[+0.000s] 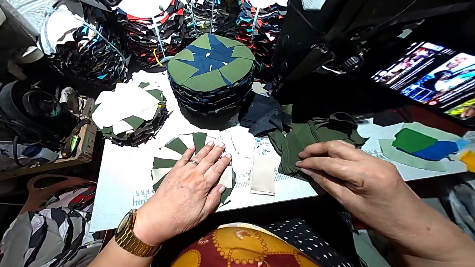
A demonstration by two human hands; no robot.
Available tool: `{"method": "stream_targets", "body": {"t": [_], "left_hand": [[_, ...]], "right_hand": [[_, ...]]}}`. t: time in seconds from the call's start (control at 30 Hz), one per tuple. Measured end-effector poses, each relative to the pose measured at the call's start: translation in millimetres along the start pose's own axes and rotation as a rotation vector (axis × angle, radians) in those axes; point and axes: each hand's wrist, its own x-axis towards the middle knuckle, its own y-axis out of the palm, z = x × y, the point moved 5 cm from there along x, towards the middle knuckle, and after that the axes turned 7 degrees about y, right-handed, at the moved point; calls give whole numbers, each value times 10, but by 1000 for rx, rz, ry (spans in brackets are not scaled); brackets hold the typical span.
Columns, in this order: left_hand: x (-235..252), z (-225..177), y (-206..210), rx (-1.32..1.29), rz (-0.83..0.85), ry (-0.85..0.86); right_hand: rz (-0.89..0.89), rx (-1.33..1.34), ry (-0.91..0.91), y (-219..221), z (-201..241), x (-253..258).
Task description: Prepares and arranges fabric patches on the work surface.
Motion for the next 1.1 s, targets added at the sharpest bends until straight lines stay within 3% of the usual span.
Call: {"method": "stream_targets", "body": {"t": [0.5, 0.87, 1.1], "left_hand": [[6, 1, 6, 3, -5, -6], [3, 7, -25, -51, 11, -9], [-24, 83, -354, -106, -156, -59]], "right_hand": [[-18, -51, -34, 26, 38, -24], [-48, -70, 63, 36, 59, 75], [-61, -65, 36, -10, 65, 126]]}}
